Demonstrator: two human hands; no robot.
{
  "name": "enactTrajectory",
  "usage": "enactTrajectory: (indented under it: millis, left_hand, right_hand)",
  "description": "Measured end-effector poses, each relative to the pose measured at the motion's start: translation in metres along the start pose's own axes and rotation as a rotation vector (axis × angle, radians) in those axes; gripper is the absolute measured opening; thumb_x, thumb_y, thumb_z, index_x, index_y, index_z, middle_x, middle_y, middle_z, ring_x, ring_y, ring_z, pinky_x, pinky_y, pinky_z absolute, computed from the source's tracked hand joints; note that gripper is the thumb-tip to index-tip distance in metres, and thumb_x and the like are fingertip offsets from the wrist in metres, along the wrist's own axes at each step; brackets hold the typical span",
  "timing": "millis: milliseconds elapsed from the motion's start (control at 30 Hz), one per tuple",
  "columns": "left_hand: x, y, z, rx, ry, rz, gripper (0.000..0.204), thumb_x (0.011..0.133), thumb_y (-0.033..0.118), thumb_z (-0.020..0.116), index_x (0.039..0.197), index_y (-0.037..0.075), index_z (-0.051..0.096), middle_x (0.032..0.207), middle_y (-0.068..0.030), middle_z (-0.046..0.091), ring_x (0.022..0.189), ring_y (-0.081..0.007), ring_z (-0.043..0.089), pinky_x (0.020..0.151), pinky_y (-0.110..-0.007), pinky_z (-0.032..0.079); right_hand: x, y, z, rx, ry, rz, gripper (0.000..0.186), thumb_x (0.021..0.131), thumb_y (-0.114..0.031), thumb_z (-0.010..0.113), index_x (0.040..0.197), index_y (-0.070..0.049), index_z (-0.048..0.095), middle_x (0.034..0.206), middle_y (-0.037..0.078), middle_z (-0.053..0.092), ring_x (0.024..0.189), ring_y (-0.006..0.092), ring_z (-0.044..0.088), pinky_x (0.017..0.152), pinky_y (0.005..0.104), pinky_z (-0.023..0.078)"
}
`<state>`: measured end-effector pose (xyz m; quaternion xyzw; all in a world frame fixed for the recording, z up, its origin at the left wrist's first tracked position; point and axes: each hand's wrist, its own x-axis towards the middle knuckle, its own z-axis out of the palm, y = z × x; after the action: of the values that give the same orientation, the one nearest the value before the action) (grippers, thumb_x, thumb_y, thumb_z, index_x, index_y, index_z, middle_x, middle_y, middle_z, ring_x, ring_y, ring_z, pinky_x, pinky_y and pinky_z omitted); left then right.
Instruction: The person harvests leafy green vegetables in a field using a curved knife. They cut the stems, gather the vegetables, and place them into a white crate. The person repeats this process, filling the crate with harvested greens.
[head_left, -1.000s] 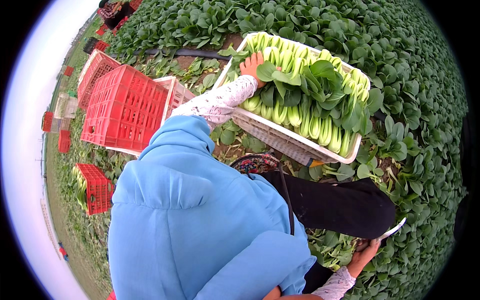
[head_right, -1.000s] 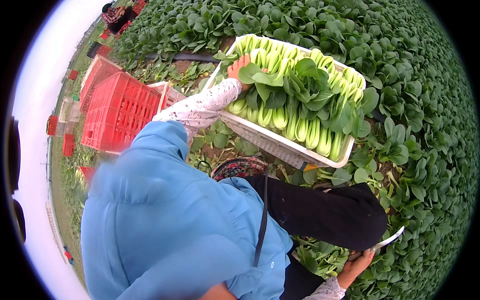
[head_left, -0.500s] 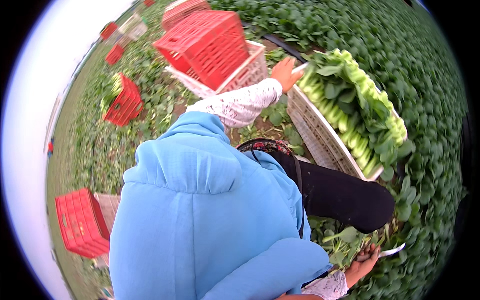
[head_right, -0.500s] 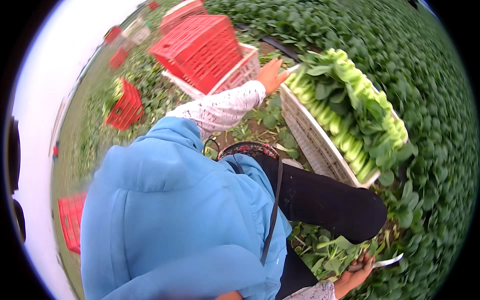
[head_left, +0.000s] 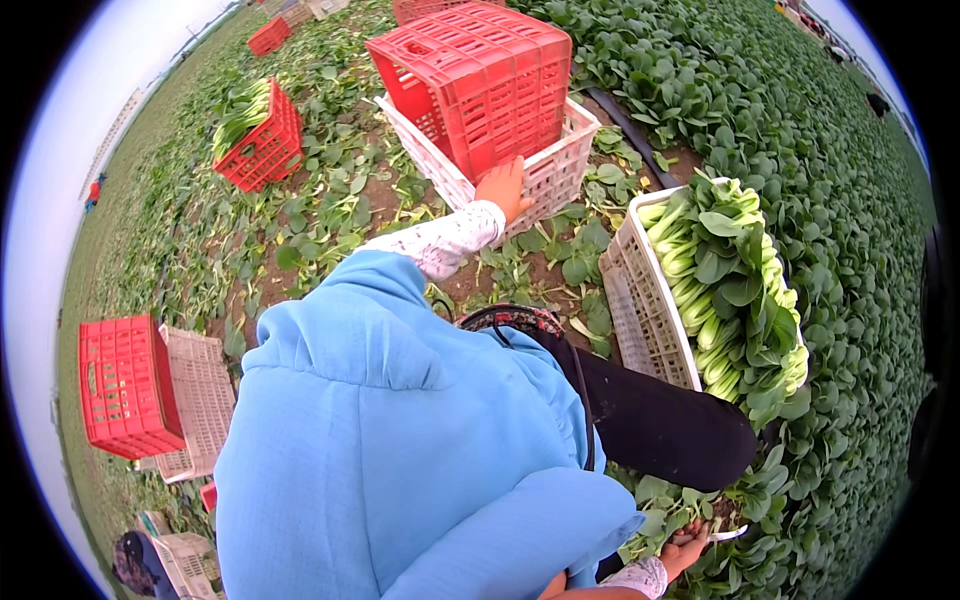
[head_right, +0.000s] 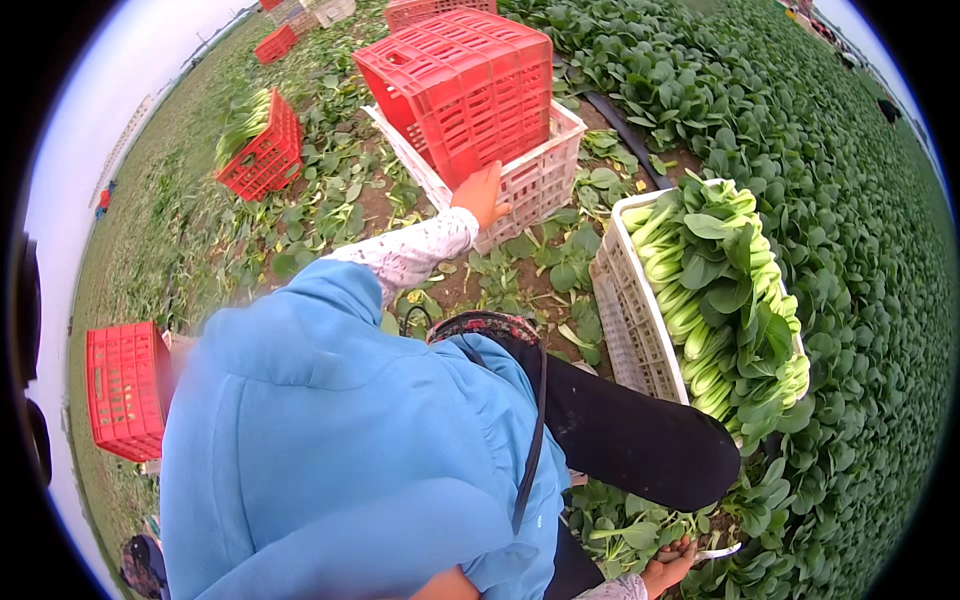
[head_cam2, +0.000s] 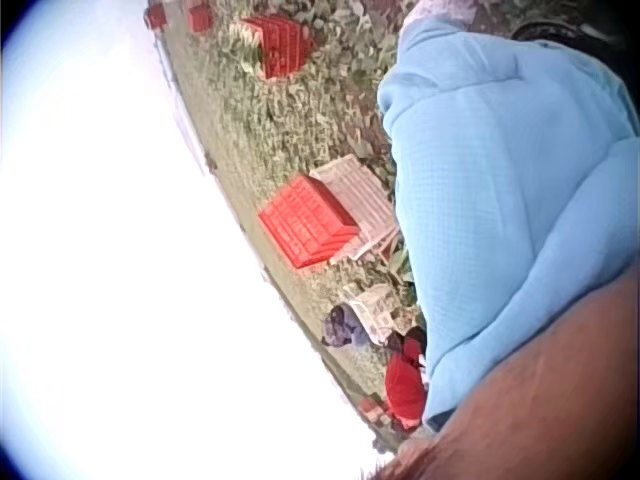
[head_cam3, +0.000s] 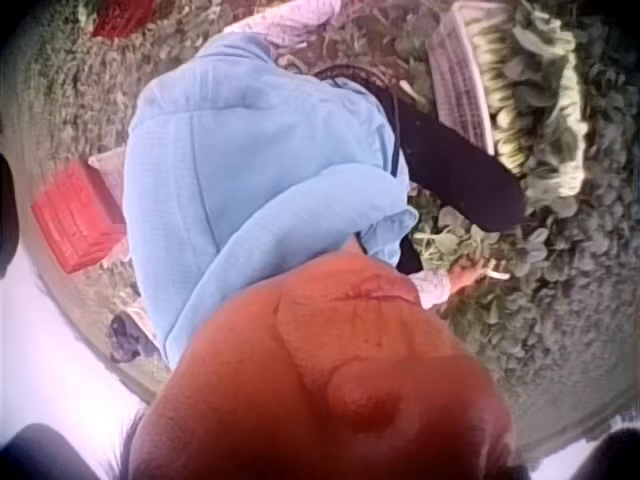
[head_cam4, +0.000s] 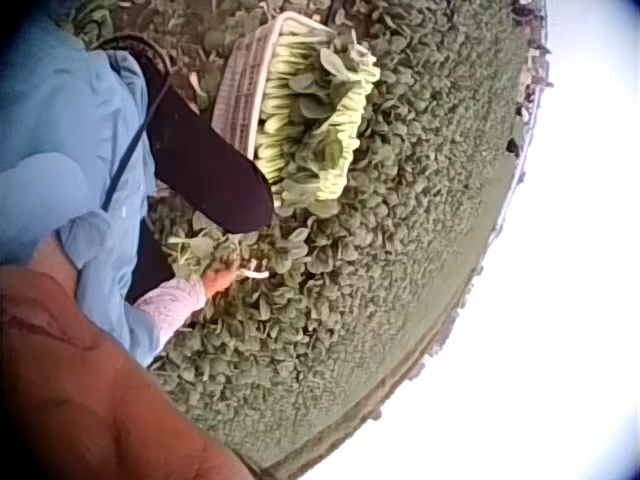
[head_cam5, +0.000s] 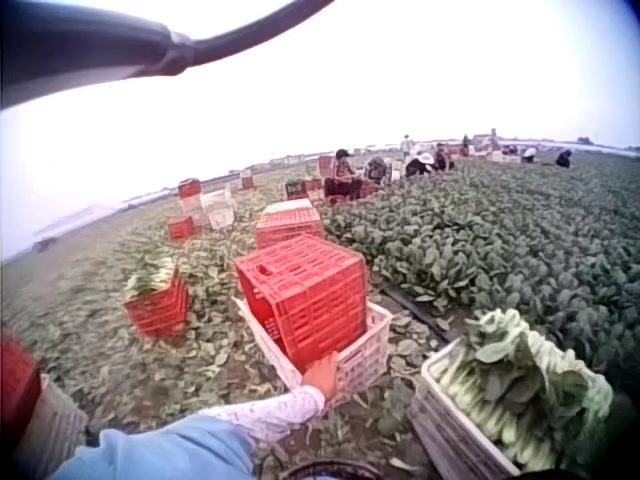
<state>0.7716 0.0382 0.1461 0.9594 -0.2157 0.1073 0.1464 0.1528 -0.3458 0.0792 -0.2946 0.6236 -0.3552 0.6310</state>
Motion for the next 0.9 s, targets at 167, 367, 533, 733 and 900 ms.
enactTrajectory:
  millis: [167, 367, 533, 733, 900]
  left_hand:
    - [0.042, -0.043, 0.027, 0.223, -0.196, -0.082, 0.025, 0.090, 0.022, 0.045, 0.107, 0.004, 0.049, 0.086, -0.0168, 0.067, 0.084, -0.0372, 0.066, 0.072, -0.049, 0.051]
    - [0.006, -0.165, -0.090, 0.339, -0.321, -0.073, 0.029, 0.084, 0.032, 0.060, 0.105, 0.013, 0.053, 0.091, -0.0216, 0.065, 0.087, -0.0396, 0.063, 0.076, -0.049, 0.050]
    - [-0.109, -0.272, -0.180, 0.638, -0.441, -0.253, 0.020, 0.085, 0.020, 0.054, 0.095, 0.006, 0.065, 0.092, -0.0190, 0.067, 0.087, -0.0361, 0.065, 0.079, -0.044, 0.052]
    - [-0.251, -0.378, -0.268, 0.440, -0.365, -1.067, 0.028, 0.085, 0.021, 0.053, 0.104, 0.004, 0.066, 0.100, -0.0192, 0.066, 0.098, -0.0350, 0.063, 0.085, -0.046, 0.049]
    - [-0.161, -0.352, -0.397, -0.182, 1.002, -1.339, 0.033, 0.082, 0.023, 0.058, 0.101, -0.003, 0.065, 0.098, -0.0237, 0.067, 0.094, -0.0368, 0.064, 0.081, -0.043, 0.049]
  right_hand:
    - [0.006, 0.007, -0.011, -0.006, -0.006, 0.010, 0.020, 0.094, -0.026, 0.054, 0.096, -0.006, 0.056, 0.079, -0.001, 0.057, 0.064, 0.0089, 0.048, 0.051, 0.0231, 0.036]
    - [0.060, 0.037, -0.045, -0.032, 0.101, 0.058, 0.025, 0.092, -0.031, 0.056, 0.087, -0.007, 0.060, 0.068, -0.002, 0.055, 0.058, 0.0091, 0.050, 0.047, 0.0212, 0.037]
    - [0.033, 0.012, -0.026, -0.361, 0.008, 0.074, 0.036, 0.097, -0.031, 0.045, 0.115, -0.004, 0.059, 0.099, 0.010, 0.061, 0.083, 0.0225, 0.056, 0.068, 0.0359, 0.048]
    - [0.037, 0.011, 0.008, -0.472, -0.072, 0.026, 0.037, 0.097, -0.035, 0.042, 0.112, -0.005, 0.060, 0.096, 0.011, 0.061, 0.081, 0.0221, 0.057, 0.067, 0.0361, 0.049]
    - [0.041, -0.004, 0.022, -0.478, -0.064, 0.005, 0.040, 0.098, -0.037, 0.042, 0.111, -0.005, 0.060, 0.090, 0.011, 0.061, 0.076, 0.0219, 0.058, 0.065, 0.0359, 0.049]
